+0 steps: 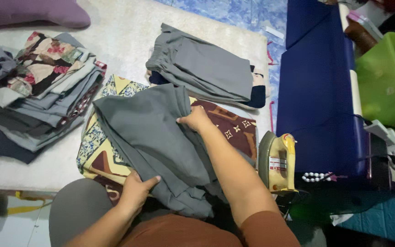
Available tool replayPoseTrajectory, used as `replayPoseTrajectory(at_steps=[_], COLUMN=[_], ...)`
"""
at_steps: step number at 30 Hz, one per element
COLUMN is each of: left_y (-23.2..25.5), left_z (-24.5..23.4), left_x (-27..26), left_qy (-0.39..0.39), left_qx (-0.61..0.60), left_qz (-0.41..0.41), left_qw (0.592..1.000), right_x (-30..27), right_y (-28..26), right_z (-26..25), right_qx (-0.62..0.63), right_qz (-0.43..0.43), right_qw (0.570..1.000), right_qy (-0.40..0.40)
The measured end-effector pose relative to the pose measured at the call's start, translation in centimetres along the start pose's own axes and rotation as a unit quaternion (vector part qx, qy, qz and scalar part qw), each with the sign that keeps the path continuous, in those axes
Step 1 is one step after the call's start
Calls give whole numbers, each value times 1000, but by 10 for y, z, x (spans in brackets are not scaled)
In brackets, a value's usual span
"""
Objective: The person irons a pair of grey trousers on a patterned cloth placed on their lap. They smooth the fabric with their hands and use a yellow iron to press the garment, then fold the trousers and place them on a stack of other clothes.
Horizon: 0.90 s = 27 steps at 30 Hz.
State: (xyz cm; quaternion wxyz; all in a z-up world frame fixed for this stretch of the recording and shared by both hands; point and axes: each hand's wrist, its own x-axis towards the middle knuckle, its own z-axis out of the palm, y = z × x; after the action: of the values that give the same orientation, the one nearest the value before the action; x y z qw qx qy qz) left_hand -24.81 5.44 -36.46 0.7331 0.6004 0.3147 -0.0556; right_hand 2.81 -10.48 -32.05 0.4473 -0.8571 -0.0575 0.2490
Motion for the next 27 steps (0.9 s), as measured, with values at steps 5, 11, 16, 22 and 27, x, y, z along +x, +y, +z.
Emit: replayPoseTrajectory(at_steps=[5,11,16,22,27], left_y=[43,198,201,137,101], left_z=[-33,-38,66,180,221], left_x=[63,125,45,-51,-42], left_qy=[-85,129,39,-237,-189], left_qx=[384,435,517,687,743], left_qz=[-1,134,345,282,278], left_qw=[919,881,782,626,578], right_x=[4,7,2,2,15], right_y=[4,67,110,110,127], right_z=[-50,-136,-137,-127,-149], right_qx=[239,399,384,369,354], right_qz=[53,166,59,4,-12], right_qw=[967,884,891,899,925], right_qy=[71,177,235,236,138])
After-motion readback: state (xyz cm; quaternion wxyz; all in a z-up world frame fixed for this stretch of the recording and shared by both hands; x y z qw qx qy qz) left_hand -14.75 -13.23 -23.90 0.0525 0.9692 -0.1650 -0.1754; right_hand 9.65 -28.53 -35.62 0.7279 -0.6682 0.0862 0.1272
